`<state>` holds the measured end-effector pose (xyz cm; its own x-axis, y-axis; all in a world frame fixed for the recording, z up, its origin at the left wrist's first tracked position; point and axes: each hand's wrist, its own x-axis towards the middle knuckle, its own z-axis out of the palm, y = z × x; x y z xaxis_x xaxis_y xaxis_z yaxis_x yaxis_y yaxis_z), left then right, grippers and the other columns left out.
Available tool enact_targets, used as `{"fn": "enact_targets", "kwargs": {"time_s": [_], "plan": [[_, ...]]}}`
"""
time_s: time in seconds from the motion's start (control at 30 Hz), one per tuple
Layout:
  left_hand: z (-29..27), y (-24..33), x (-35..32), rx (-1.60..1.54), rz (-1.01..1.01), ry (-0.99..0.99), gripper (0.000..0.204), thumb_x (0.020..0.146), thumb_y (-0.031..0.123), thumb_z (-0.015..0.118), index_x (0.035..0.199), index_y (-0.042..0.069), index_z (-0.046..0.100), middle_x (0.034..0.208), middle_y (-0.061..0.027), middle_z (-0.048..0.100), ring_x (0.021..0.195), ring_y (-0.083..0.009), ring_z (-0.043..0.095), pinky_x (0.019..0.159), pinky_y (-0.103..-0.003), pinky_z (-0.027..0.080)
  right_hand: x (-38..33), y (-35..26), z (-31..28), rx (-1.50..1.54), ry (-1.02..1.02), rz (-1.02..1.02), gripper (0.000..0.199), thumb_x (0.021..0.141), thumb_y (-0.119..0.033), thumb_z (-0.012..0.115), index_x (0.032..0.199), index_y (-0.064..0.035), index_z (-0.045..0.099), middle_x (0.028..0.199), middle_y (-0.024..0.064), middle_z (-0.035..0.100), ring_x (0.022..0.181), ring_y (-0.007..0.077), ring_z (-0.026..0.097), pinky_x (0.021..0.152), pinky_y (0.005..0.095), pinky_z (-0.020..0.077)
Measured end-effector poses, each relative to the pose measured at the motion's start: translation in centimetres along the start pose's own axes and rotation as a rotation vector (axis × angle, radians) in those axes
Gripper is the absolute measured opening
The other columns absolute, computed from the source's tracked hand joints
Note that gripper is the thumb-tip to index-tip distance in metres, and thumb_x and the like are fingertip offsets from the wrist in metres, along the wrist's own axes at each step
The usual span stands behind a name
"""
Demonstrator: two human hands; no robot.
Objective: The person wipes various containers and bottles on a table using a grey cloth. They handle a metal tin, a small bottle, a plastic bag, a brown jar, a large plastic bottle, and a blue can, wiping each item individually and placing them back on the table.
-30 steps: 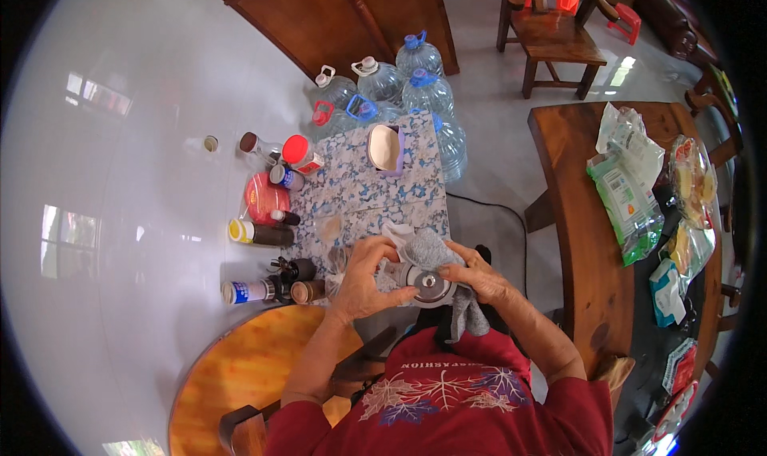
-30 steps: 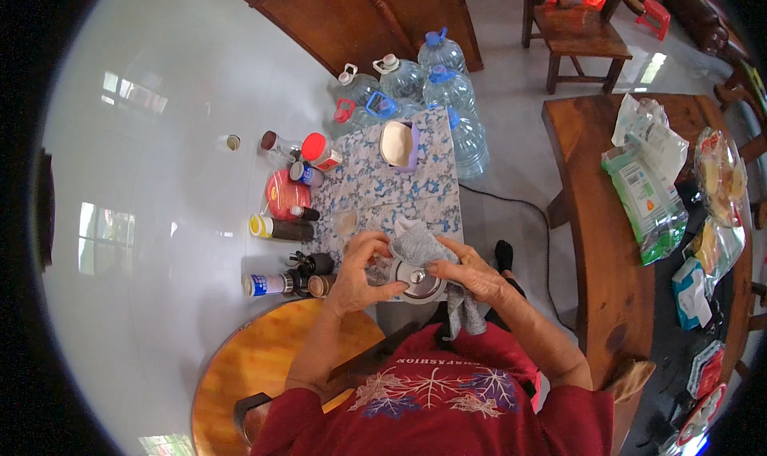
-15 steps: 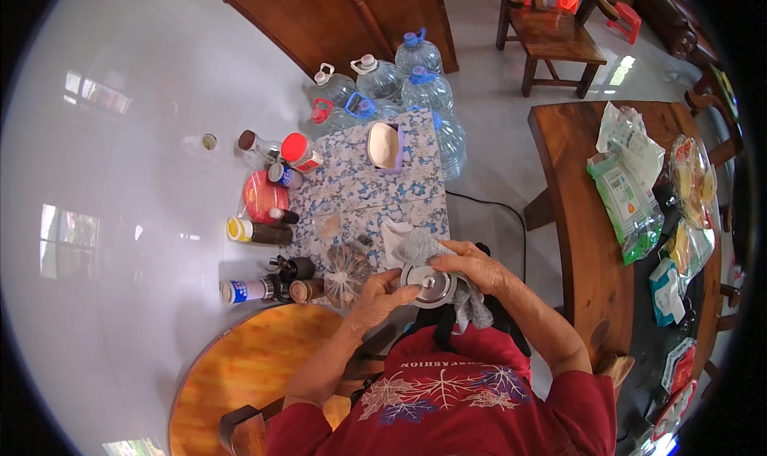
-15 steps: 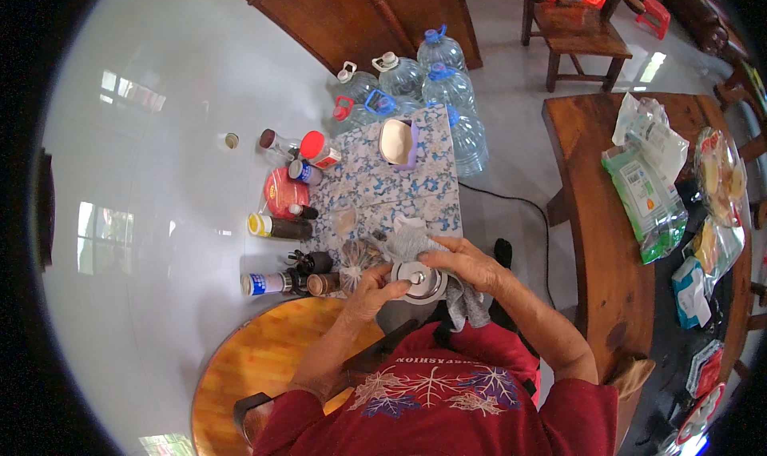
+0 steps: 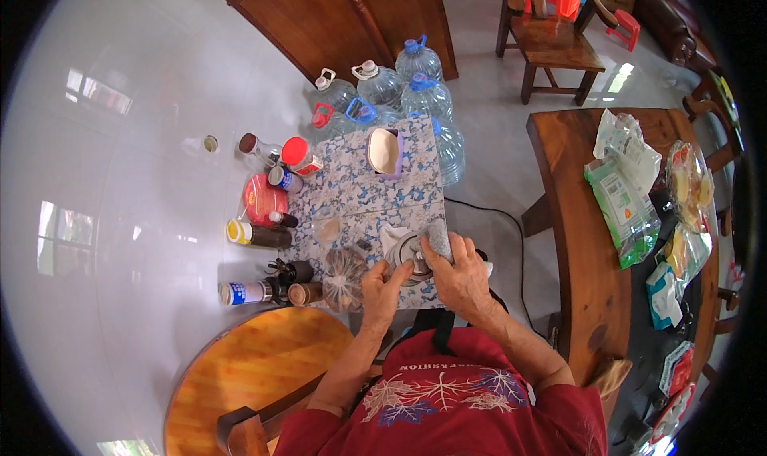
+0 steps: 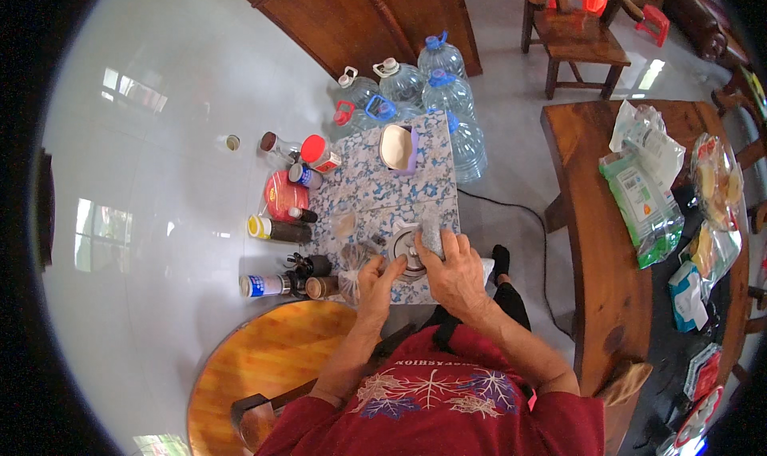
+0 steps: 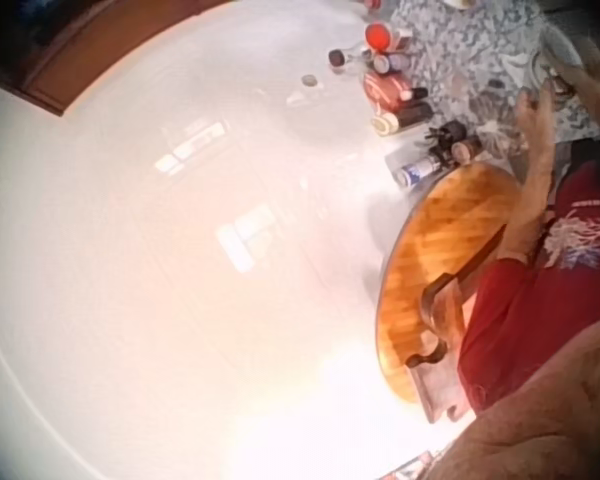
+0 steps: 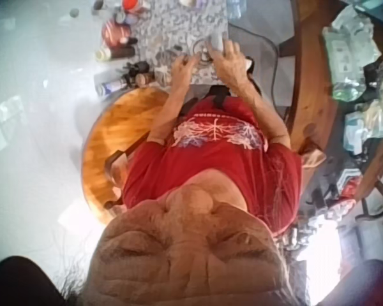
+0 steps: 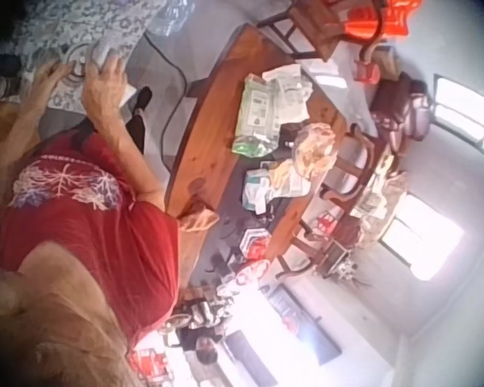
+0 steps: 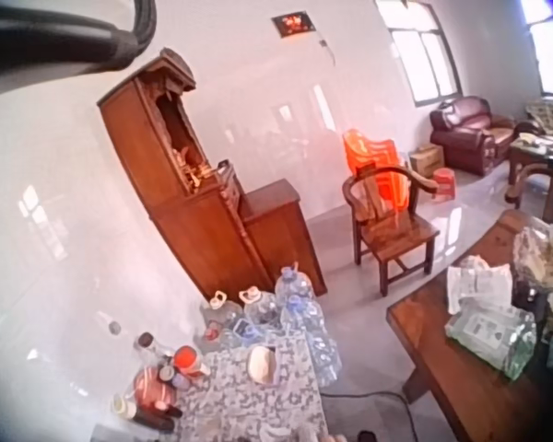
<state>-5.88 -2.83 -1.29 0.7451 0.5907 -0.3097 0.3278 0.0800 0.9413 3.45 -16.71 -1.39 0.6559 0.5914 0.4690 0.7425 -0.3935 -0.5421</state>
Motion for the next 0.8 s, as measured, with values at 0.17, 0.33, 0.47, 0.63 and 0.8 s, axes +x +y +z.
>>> {"fn": "enact_targets", "kwargs": {"time_s": [0.17, 0.33, 0.47, 0.63, 0.8], "plan": [[1.8, -0.3, 0.0, -0.185, 0.021, 0.134, 0.038, 0.081, 0.017, 0.068, 0.058, 0.011, 0.038, 0.057, 0.0076, 0.036, 0.055, -0.0012, 0.032, 0.049, -0.019, 0.026, -1.7, -1.0, -0.4, 0.061, -0.035, 0.053, 0.047, 0.069, -0.006, 0.057, 0.116, -0.0088, 0.058, 0.103, 0.0194, 0.047, 0.084, 0.0327, 0.049, 0.064, 0.0378, 0.0469], [2.2, 0.0, 0.2, -0.258, 0.021, 0.140, 0.041, 0.081, 0.018, 0.068, 0.057, 0.012, 0.034, 0.057, 0.0079, 0.033, 0.055, -0.0015, 0.032, 0.049, -0.020, 0.026, -2.4, -2.2, -0.4, 0.136, -0.022, -0.075, 0.039, 0.068, -0.007, 0.058, 0.107, -0.0138, 0.064, 0.102, 0.0186, 0.049, 0.086, 0.0337, 0.051, 0.068, 0.0397, 0.0461], [1.8, 0.1, 0.0, -0.098, 0.147, 0.066, 0.038, 0.079, 0.020, 0.069, 0.060, 0.010, 0.038, 0.057, 0.0062, 0.030, 0.054, -0.0047, 0.031, 0.048, -0.022, 0.026, -1.1, -0.1, -1.8, 0.098, 0.046, 0.134, 0.033, 0.067, -0.003, 0.060, 0.097, -0.0135, 0.068, 0.097, 0.0174, 0.051, 0.083, 0.0337, 0.052, 0.067, 0.0394, 0.0462], [0.9, -0.7, -0.2, 0.174, 0.339, -0.035, 0.043, 0.072, 0.018, 0.075, 0.060, 0.005, 0.036, 0.059, 0.0017, 0.031, 0.055, -0.0089, 0.031, 0.048, -0.023, 0.028, 0.9, 1.2, -3.6, 0.259, 0.031, 0.193, 0.032, 0.064, -0.003, 0.064, 0.094, -0.0137, 0.068, 0.094, 0.0157, 0.052, 0.082, 0.0336, 0.052, 0.069, 0.0412, 0.0478], [0.1, -1.5, 0.1, 0.257, 0.350, -0.146, 0.027, 0.076, 0.014, 0.069, 0.068, 0.005, 0.045, 0.068, 0.0022, 0.041, 0.060, -0.0067, 0.039, 0.053, -0.022, 0.034, 1.7, -0.3, -3.6, 0.309, -0.121, -0.100, 0.034, 0.064, -0.004, 0.066, 0.094, -0.0190, 0.069, 0.098, 0.0141, 0.053, 0.084, 0.0326, 0.054, 0.070, 0.0390, 0.0493]]}}
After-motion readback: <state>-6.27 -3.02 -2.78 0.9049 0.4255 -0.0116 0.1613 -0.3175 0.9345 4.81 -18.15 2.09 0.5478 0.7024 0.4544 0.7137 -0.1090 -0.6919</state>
